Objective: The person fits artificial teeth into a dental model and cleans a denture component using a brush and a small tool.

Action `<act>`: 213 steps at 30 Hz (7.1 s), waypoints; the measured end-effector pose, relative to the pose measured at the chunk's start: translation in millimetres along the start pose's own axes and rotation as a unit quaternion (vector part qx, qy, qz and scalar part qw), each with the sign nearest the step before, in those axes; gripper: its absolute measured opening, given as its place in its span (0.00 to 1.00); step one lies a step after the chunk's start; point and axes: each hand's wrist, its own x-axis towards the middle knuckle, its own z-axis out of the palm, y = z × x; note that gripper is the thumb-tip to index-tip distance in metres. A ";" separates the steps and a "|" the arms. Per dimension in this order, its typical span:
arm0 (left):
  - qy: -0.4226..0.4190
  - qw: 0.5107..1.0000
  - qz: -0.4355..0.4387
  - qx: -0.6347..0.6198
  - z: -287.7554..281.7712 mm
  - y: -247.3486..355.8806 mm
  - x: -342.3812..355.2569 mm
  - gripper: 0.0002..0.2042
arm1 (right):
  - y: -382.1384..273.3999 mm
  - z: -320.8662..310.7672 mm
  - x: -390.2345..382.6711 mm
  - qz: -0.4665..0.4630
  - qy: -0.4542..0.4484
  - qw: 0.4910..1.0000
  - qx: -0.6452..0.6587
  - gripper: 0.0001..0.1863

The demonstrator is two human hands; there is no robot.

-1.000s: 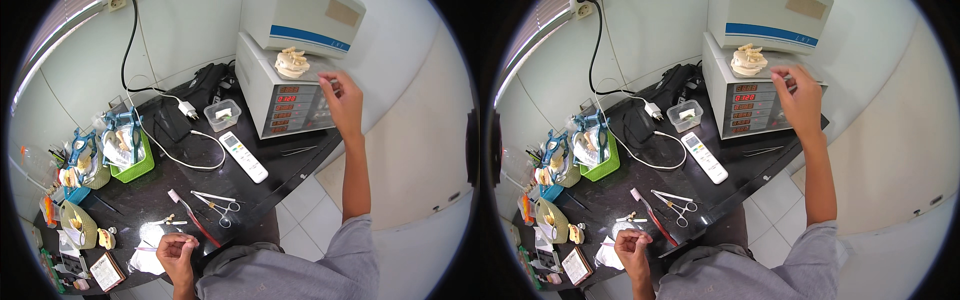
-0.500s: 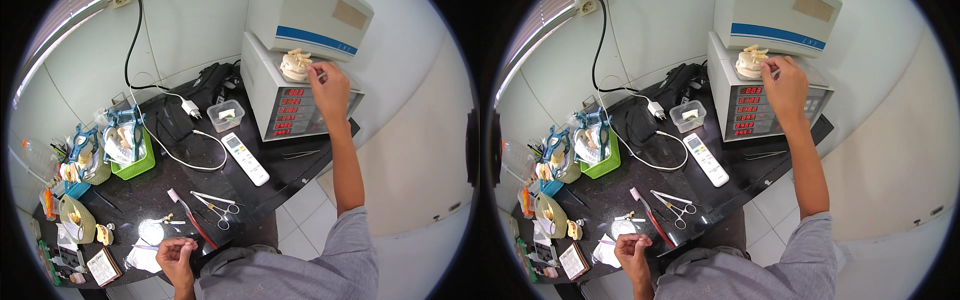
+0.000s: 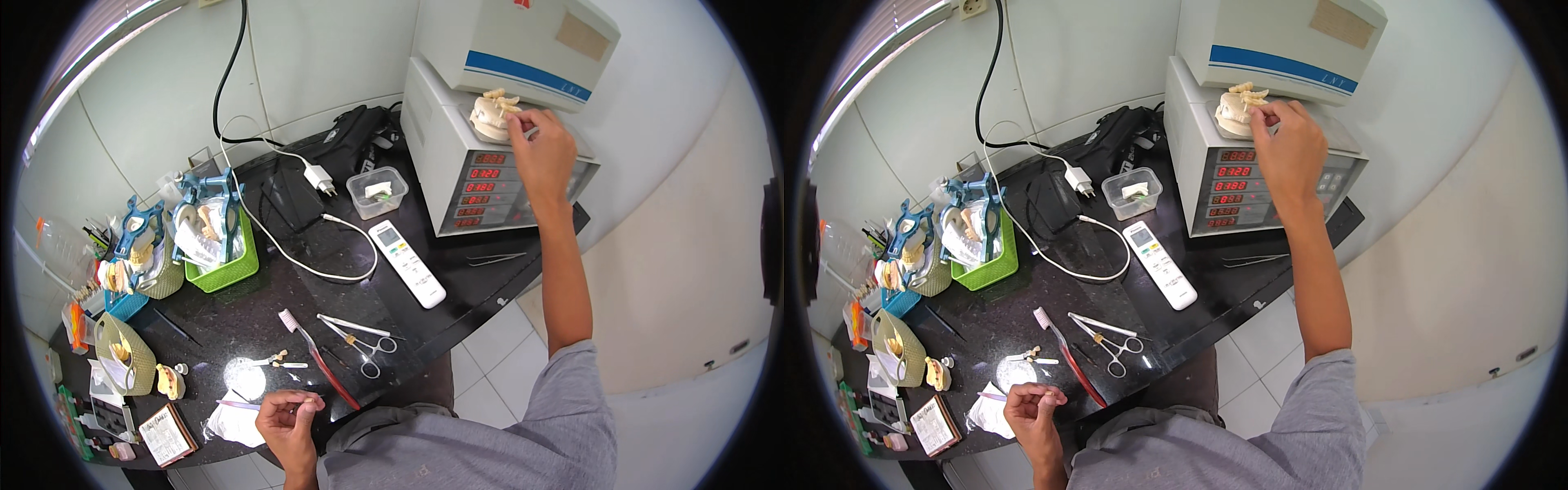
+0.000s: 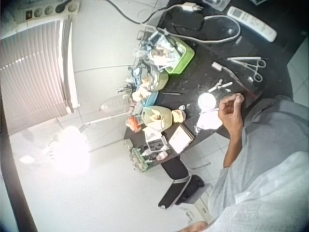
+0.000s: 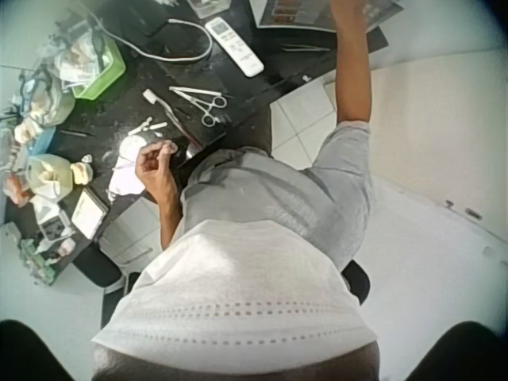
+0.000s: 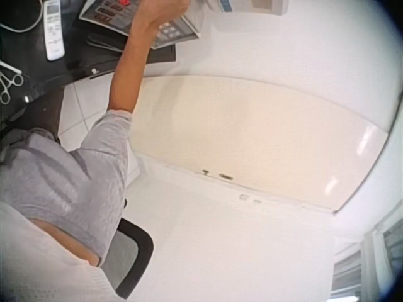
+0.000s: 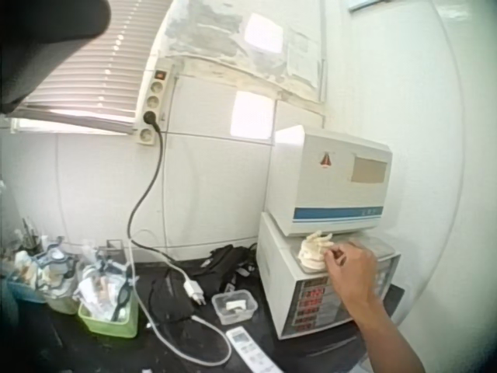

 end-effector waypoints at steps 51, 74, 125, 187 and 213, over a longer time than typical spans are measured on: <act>0.012 1.000 -0.012 -0.011 -6.2 -5.6 2.6 0.05 | -12.1 -4.1 -0.2 0.029 -0.014 0.999 -0.021 0.07; 0.016 1.000 -0.001 -0.007 -6.6 -4.9 3.0 0.05 | -14.4 -4.2 2.0 0.046 -0.023 0.998 -0.042 0.10; 0.003 0.979 0.006 -0.202 -51.1 -6.2 15.0 0.08 | -247.0 -35.1 -233.3 0.196 -0.476 0.554 0.654 0.09; 0.019 0.994 0.089 -0.066 -39.6 -2.9 11.7 0.11 | -238.6 -36.6 -236.7 0.226 -0.486 0.519 0.666 0.09; 0.053 0.818 0.354 0.450 -147.8 91.2 81.5 0.26 | -315.2 56.9 -199.4 0.153 -0.680 0.487 0.527 0.08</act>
